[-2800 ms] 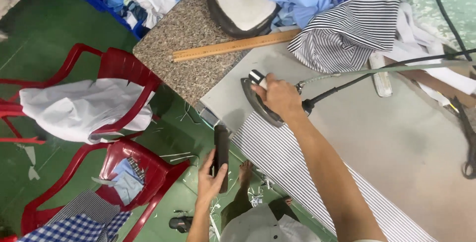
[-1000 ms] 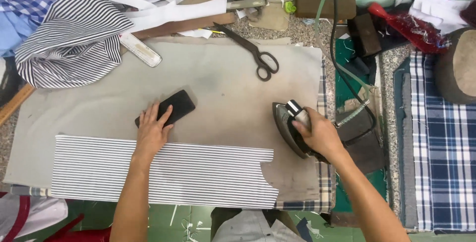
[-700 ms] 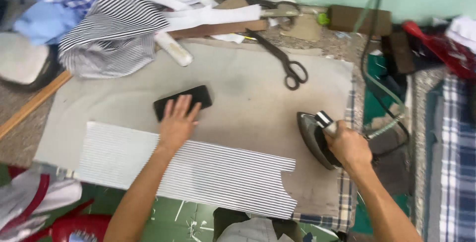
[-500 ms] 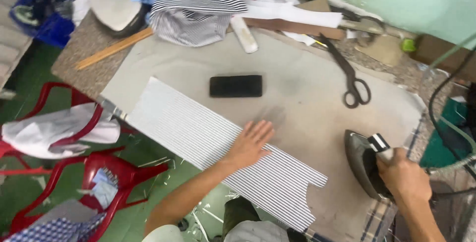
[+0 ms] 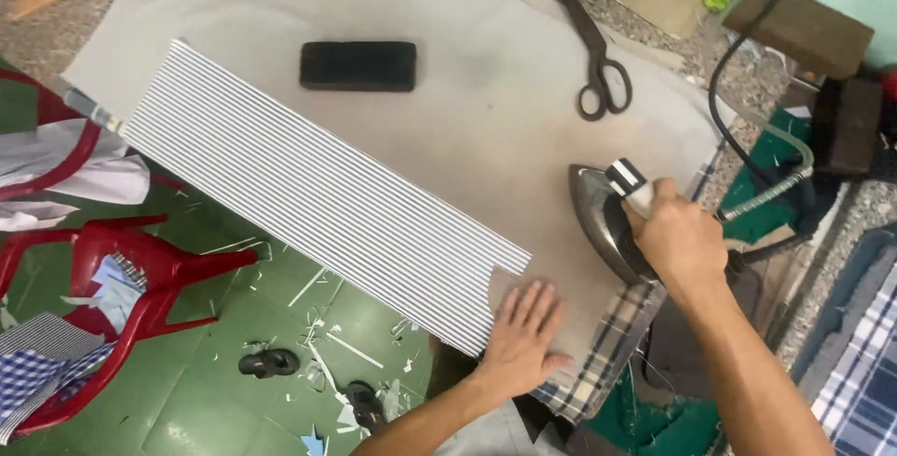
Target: The person irons a striped fabric piece on a work table using a steam iron. They repeatedly smooth the fabric, fold it, and press it with the iron to remove wrinkles.
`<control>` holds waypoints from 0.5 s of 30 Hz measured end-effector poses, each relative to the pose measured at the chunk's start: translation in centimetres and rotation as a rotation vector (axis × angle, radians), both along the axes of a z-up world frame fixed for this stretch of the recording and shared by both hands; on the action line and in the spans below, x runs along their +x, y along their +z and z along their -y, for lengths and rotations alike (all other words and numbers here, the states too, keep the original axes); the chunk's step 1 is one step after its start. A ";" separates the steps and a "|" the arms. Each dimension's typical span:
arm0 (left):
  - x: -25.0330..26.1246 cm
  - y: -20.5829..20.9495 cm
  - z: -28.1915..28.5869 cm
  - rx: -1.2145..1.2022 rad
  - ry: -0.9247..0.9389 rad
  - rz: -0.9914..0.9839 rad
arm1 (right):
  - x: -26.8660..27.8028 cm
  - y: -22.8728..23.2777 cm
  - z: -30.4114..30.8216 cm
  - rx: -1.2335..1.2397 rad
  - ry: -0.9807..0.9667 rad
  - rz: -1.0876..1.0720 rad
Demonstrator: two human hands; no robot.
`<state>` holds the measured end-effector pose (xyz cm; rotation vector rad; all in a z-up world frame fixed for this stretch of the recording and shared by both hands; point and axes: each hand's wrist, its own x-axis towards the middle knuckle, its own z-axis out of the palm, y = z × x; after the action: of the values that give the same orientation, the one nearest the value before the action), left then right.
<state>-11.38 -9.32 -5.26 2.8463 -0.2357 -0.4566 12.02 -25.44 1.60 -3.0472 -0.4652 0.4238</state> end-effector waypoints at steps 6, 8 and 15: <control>-6.6 4.8 -5.3 -0.442 -0.468 0.483 | -2.9 0.9 -1.1 0.012 0.362 0.705; -8.9 5.1 -10.2 -0.346 -0.634 0.061 | -5.8 0.8 -2.9 0.475 0.299 0.147; 1.6 0.4 -20.6 0.054 -0.393 0.715 | -10.9 -10.1 -7.6 0.617 0.404 0.425</control>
<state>-9.76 11.25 -4.89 2.8924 -0.9240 0.5230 1.16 -17.82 -8.52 -2.4134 -1.0127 -0.3254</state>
